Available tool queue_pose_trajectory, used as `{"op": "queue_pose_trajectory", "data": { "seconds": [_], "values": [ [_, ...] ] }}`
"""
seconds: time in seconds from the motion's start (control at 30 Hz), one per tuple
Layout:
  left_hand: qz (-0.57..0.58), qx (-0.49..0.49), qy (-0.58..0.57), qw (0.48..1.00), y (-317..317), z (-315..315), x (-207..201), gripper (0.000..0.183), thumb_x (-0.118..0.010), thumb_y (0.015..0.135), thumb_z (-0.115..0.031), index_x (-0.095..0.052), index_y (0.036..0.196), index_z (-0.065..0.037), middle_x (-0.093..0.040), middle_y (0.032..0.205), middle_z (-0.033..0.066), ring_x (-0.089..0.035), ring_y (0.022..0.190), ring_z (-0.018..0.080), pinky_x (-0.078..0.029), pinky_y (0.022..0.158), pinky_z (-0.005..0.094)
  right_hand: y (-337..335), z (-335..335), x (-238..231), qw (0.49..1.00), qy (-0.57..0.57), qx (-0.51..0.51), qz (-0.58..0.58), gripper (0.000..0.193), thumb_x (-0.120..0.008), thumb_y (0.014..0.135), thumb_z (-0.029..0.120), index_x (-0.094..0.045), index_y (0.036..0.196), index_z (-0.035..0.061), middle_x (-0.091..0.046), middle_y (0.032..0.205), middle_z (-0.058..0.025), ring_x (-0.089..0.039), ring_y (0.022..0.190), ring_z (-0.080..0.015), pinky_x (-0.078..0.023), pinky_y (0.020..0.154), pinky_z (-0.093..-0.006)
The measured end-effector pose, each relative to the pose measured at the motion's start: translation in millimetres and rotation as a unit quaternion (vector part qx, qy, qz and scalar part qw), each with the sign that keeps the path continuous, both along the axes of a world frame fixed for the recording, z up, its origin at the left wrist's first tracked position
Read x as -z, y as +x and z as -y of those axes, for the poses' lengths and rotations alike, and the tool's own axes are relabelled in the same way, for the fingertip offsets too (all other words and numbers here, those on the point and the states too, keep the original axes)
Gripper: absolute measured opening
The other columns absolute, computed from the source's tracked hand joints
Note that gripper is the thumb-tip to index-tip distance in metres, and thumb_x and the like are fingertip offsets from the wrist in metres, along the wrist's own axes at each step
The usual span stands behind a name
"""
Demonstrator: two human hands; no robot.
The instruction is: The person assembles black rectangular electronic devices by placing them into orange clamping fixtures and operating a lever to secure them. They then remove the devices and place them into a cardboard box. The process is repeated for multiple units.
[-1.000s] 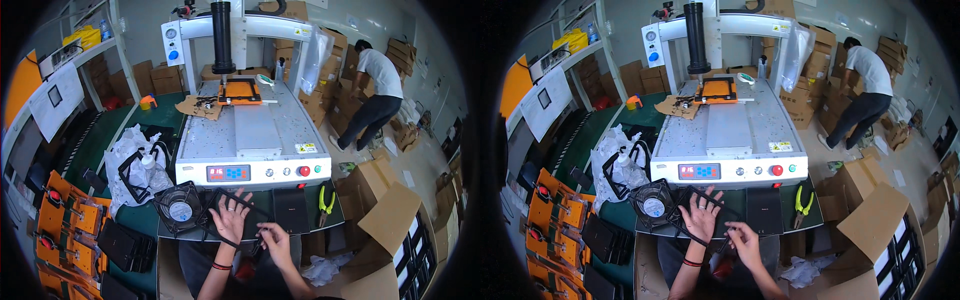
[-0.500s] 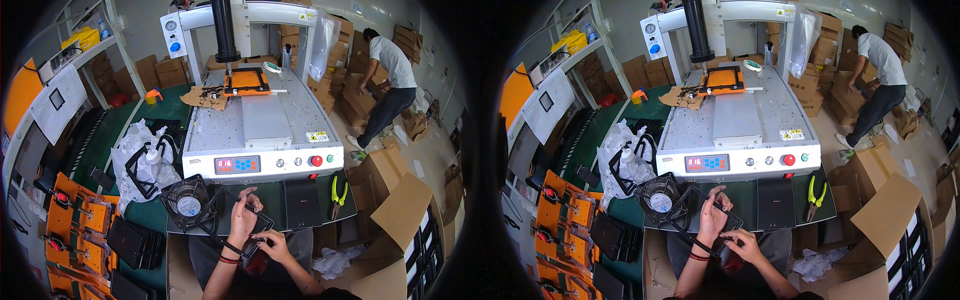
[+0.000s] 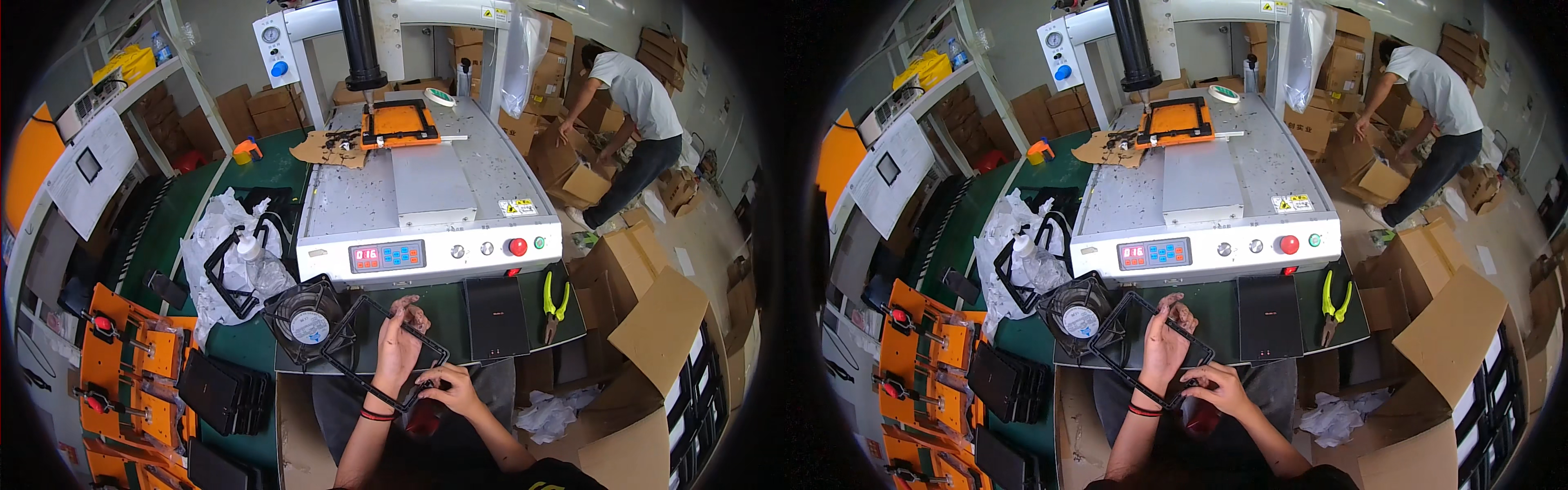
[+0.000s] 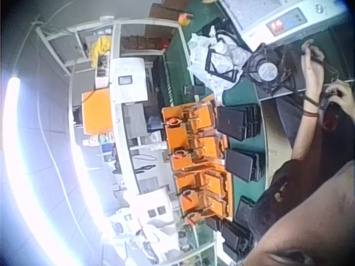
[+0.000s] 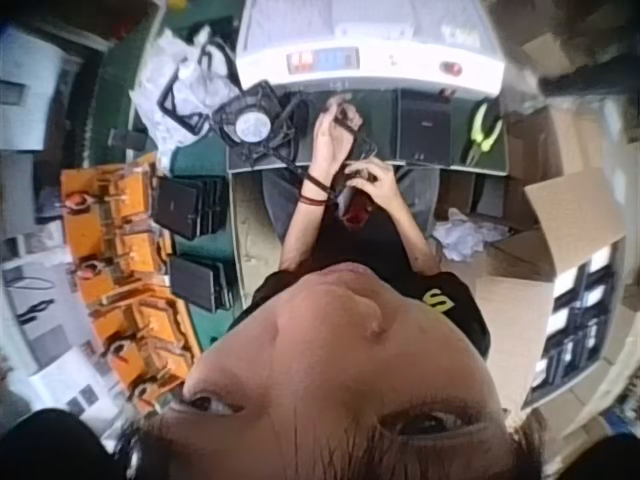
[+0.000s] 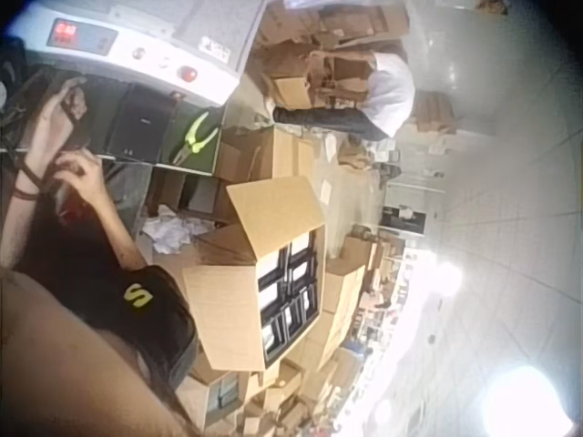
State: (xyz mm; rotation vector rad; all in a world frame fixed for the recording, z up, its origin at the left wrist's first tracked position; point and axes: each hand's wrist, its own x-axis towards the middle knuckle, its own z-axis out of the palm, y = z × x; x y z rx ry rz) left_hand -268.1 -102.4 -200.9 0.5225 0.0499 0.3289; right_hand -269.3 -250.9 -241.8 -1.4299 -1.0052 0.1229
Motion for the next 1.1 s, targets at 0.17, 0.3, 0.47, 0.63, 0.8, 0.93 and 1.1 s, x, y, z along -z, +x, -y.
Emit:
{"op": "queue_pose_trajectory", "data": {
  "seconds": [0.17, 0.3, 0.47, 0.63, 0.8, 0.93, 1.1],
  "values": [
    [0.026, 0.034, -0.045, 0.998, 0, -3, 3, 0.029, -0.051, 0.094, -0.022, -0.052, 0.115, -0.001, -0.052, 0.087, 0.0033, -0.047, 0.081, 0.0126, -0.039, 0.079, 0.0284, 1, 2, -11, 0.999, -0.038, -0.007, 0.029, 0.024, -0.076, 0.073, 0.014, -0.072, 0.095, 0.0074, -0.063, 0.078, -0.005, -0.056, 0.061, -0.015, -0.045, 0.056, -0.0279],
    [0.021, 0.055, -0.069, 0.996, 0, -3, -2, 0.03, -0.053, 0.093, -0.024, -0.052, 0.113, -0.003, -0.051, 0.086, 0.0025, -0.046, 0.08, 0.0133, -0.039, 0.08, 0.0287, -2, -2, -23, 0.997, -0.043, 0.006, 0.059, 0.022, -0.073, 0.076, 0.014, -0.072, 0.097, 0.0078, -0.063, 0.078, -0.0075, -0.061, 0.065, -0.0186, -0.049, 0.059, -0.0314],
    [0.009, 0.064, -0.102, 0.993, 1, -5, -1, 0.027, -0.054, 0.092, -0.023, -0.053, 0.111, -0.004, -0.048, 0.083, 0.0016, -0.044, 0.079, 0.0139, -0.038, 0.08, 0.0285, -5, 0, -20, 0.992, -0.123, -0.002, 0.016, 0.022, -0.069, 0.079, 0.011, -0.07, 0.101, 0.0061, -0.061, 0.073, -0.0102, -0.061, 0.064, -0.0203, -0.049, 0.059, -0.0313],
    [-0.004, 0.055, -0.11, 0.992, 2, -5, -1, 0.026, -0.055, 0.091, -0.024, -0.052, 0.11, -0.006, -0.045, 0.082, 0.0009, -0.041, 0.076, 0.0135, -0.037, 0.081, 0.0287, -9, -3, -19, 0.994, -0.112, 0.018, 0.001, 0.021, -0.066, 0.081, 0.008, -0.068, 0.101, 0.0036, -0.062, 0.074, -0.0105, -0.061, 0.064, -0.0222, -0.049, 0.06, -0.0316],
    [-0.02, 0.052, -0.107, 0.993, 1, -5, -3, 0.026, -0.056, 0.091, -0.024, -0.053, 0.109, -0.006, -0.046, 0.082, 0.0008, -0.042, 0.076, 0.0136, -0.037, 0.081, 0.029, -8, -3, -22, 0.995, -0.1, 0.002, -0.023, 0.02, -0.065, 0.082, 0.007, -0.068, 0.101, 0.0033, -0.064, 0.078, -0.0104, -0.061, 0.065, -0.0222, -0.049, 0.062, -0.0318],
    [-0.025, 0.055, -0.103, 0.993, 1, -6, -1, 0.025, -0.056, 0.09, -0.024, -0.054, 0.108, -0.007, -0.047, 0.083, 0.001, -0.044, 0.078, 0.0142, -0.038, 0.083, 0.03, -9, -3, -22, 0.994, -0.1, 0.0, -0.033, 0.021, -0.065, 0.082, 0.007, -0.068, 0.102, 0.0045, -0.065, 0.081, -0.0108, -0.062, 0.066, -0.0223, -0.049, 0.062, -0.0312],
    [-0.02, 0.059, -0.098, 0.993, 1, -8, 1, 0.025, -0.055, 0.091, -0.024, -0.054, 0.109, -0.007, -0.049, 0.084, 0.0006, -0.045, 0.081, 0.0143, -0.039, 0.084, 0.0301, -7, -3, -17, 0.992, -0.115, -0.006, -0.042, 0.022, -0.064, 0.083, 0.01, -0.068, 0.104, 0.0061, -0.065, 0.081, -0.0104, -0.061, 0.065, -0.0214, -0.048, 0.062, -0.0301]
  ]
}}
